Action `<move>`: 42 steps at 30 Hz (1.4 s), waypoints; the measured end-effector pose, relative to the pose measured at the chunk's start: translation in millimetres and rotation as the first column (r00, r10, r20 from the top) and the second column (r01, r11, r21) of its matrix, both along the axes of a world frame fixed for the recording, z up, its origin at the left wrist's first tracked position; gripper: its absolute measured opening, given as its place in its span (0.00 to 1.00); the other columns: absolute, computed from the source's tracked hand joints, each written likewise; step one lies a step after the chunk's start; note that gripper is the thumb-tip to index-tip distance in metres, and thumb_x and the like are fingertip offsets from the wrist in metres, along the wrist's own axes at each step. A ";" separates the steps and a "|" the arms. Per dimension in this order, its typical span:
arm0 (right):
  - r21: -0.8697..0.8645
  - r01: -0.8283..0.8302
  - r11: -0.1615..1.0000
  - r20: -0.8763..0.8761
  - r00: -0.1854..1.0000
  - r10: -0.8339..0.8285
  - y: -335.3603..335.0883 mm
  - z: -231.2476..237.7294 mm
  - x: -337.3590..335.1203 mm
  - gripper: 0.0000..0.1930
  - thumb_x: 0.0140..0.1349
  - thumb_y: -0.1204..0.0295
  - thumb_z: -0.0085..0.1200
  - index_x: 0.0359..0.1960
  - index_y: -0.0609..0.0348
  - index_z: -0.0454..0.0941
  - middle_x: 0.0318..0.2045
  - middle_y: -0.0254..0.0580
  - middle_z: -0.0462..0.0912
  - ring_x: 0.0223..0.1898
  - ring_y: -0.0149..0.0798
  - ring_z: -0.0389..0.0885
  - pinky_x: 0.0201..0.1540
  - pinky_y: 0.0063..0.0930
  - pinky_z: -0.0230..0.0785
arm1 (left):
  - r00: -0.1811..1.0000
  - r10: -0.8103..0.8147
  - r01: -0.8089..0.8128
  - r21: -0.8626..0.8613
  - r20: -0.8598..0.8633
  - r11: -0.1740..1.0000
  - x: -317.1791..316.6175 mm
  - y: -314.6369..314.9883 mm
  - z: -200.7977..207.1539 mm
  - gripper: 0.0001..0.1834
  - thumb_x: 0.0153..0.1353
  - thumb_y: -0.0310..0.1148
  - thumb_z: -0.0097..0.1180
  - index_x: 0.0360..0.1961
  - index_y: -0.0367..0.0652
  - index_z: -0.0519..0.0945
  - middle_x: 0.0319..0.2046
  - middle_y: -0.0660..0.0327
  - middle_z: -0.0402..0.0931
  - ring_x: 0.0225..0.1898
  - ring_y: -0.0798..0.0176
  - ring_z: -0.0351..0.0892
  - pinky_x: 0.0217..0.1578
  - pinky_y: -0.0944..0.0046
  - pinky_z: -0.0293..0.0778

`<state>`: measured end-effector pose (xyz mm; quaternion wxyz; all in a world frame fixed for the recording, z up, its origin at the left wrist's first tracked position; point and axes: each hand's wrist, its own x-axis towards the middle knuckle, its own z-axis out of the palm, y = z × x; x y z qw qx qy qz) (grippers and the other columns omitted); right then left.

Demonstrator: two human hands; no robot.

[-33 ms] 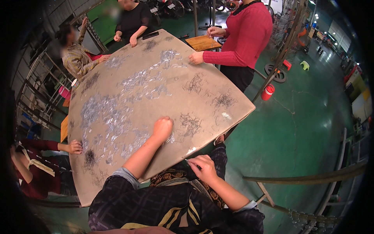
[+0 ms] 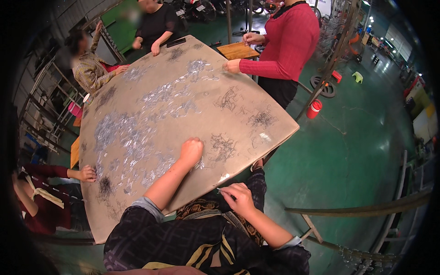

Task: The person repeatedly picks small white pieces from a large board and assembles them by hand, then places the assembled items onto a nearby rack. The task is performed continuously with coworkers also working at the same board.

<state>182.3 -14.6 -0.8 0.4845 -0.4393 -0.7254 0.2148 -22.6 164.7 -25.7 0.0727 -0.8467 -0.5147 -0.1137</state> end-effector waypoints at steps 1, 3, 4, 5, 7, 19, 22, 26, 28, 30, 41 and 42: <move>-0.002 0.010 1.000 0.001 1.000 -0.010 -1.2 0.3 1.1 0.06 0.50 0.79 0.64 0.31 0.58 0.83 0.22 0.37 0.79 0.24 0.40 0.76 0.33 0.31 0.66 | 0.998 -0.006 0.007 0.009 -0.059 1.000 6.8 1.4 0.6 0.06 0.47 0.26 0.54 0.21 0.40 0.83 0.26 0.53 0.80 0.33 0.54 0.81 0.32 0.57 0.78; -0.003 0.012 1.000 0.000 1.000 -0.012 -1.9 3.4 0.0 0.07 0.50 0.79 0.64 0.32 0.58 0.83 0.22 0.37 0.79 0.25 0.40 0.76 0.34 0.31 0.67 | 0.996 -0.013 0.012 -0.005 -0.086 1.000 12.2 2.9 0.7 0.06 0.47 0.27 0.54 0.19 0.42 0.83 0.25 0.54 0.80 0.30 0.54 0.82 0.30 0.57 0.78; -0.001 0.004 1.000 0.006 1.000 -0.004 -1.7 1.9 0.8 0.06 0.51 0.79 0.64 0.32 0.58 0.83 0.22 0.37 0.79 0.25 0.40 0.77 0.34 0.31 0.67 | 0.995 -0.019 0.019 -0.010 -0.099 1.000 15.0 3.9 0.9 0.06 0.47 0.27 0.55 0.19 0.43 0.83 0.25 0.54 0.80 0.29 0.54 0.82 0.30 0.58 0.79; 0.000 -0.005 1.000 0.011 1.000 0.005 -1.2 -0.1 2.5 0.06 0.51 0.79 0.63 0.32 0.58 0.83 0.22 0.37 0.78 0.25 0.40 0.77 0.34 0.31 0.67 | 0.993 -0.008 0.006 -0.017 -0.121 1.000 20.4 5.0 0.9 0.06 0.47 0.28 0.55 0.19 0.43 0.83 0.25 0.54 0.81 0.29 0.54 0.82 0.30 0.58 0.79; -0.005 -0.013 1.000 -0.001 1.000 0.013 -0.9 1.7 1.5 0.06 0.51 0.79 0.63 0.32 0.59 0.82 0.23 0.38 0.78 0.26 0.40 0.77 0.35 0.31 0.67 | 0.983 0.025 -0.032 -0.034 -0.179 0.999 23.1 6.2 0.3 0.05 0.47 0.28 0.55 0.20 0.44 0.83 0.25 0.54 0.81 0.30 0.54 0.83 0.31 0.58 0.79; 0.004 0.061 0.998 -0.027 0.998 -0.061 0.3 9.2 2.8 0.06 0.50 0.79 0.64 0.31 0.59 0.82 0.21 0.38 0.78 0.23 0.40 0.76 0.32 0.31 0.66 | 0.476 0.288 0.388 -0.493 0.831 0.779 -9.5 -21.6 23.4 0.03 0.57 0.24 0.62 0.30 0.37 0.79 0.26 0.64 0.80 0.27 0.72 0.77 0.30 0.71 0.73; -0.019 0.092 0.996 -0.047 0.995 -0.093 0.2 11.1 -0.9 0.06 0.50 0.80 0.64 0.30 0.61 0.82 0.23 0.39 0.81 0.24 0.39 0.77 0.32 0.30 0.67 | 0.309 0.377 0.591 -0.487 0.873 0.644 -7.2 -59.8 59.4 0.02 0.60 0.23 0.60 0.32 0.38 0.78 0.28 0.68 0.79 0.30 0.78 0.75 0.34 0.76 0.71; -0.064 0.092 0.994 -0.050 0.994 -0.095 -0.3 12.5 -3.9 0.06 0.50 0.81 0.63 0.30 0.61 0.82 0.24 0.40 0.82 0.26 0.39 0.78 0.32 0.29 0.67 | 0.252 0.393 0.664 -0.453 0.884 0.594 -8.0 -87.2 59.9 0.03 0.61 0.21 0.59 0.34 0.38 0.77 0.30 0.68 0.78 0.32 0.77 0.75 0.35 0.75 0.71; -0.077 0.087 0.993 -0.033 0.995 -0.090 0.5 8.2 -3.7 0.06 0.50 0.82 0.63 0.30 0.61 0.82 0.24 0.40 0.81 0.26 0.39 0.78 0.32 0.29 0.67 | 0.222 0.400 0.668 -0.437 0.889 0.602 -10.0 -87.0 47.6 0.03 0.61 0.21 0.59 0.35 0.38 0.77 0.30 0.69 0.77 0.33 0.78 0.74 0.36 0.75 0.70; -0.088 0.088 0.992 -0.024 0.996 -0.090 1.1 6.9 -4.3 0.06 0.50 0.82 0.63 0.30 0.61 0.82 0.24 0.40 0.81 0.26 0.38 0.78 0.31 0.29 0.66 | 0.214 0.414 0.694 -0.436 0.885 0.573 -10.1 -91.4 42.7 0.03 0.61 0.22 0.58 0.35 0.39 0.77 0.31 0.70 0.76 0.33 0.78 0.73 0.36 0.76 0.69; -0.095 0.053 0.994 -0.024 0.998 -0.055 1.6 9.2 -8.6 0.06 0.50 0.81 0.63 0.30 0.61 0.82 0.24 0.40 0.81 0.25 0.40 0.78 0.31 0.30 0.65 | 0.122 0.343 0.807 -0.295 0.931 0.512 8.2 -127.1 30.2 0.02 0.65 0.23 0.55 0.37 0.40 0.75 0.39 0.67 0.71 0.39 0.75 0.70 0.41 0.73 0.67; -0.097 0.049 0.994 -0.026 0.998 -0.051 1.8 8.7 -8.9 0.06 0.50 0.81 0.63 0.30 0.61 0.82 0.24 0.41 0.81 0.25 0.41 0.78 0.31 0.30 0.65 | 0.110 0.343 0.805 -0.286 0.933 0.520 8.9 -128.3 29.2 0.02 0.65 0.23 0.55 0.38 0.40 0.75 0.38 0.66 0.71 0.39 0.75 0.70 0.41 0.73 0.67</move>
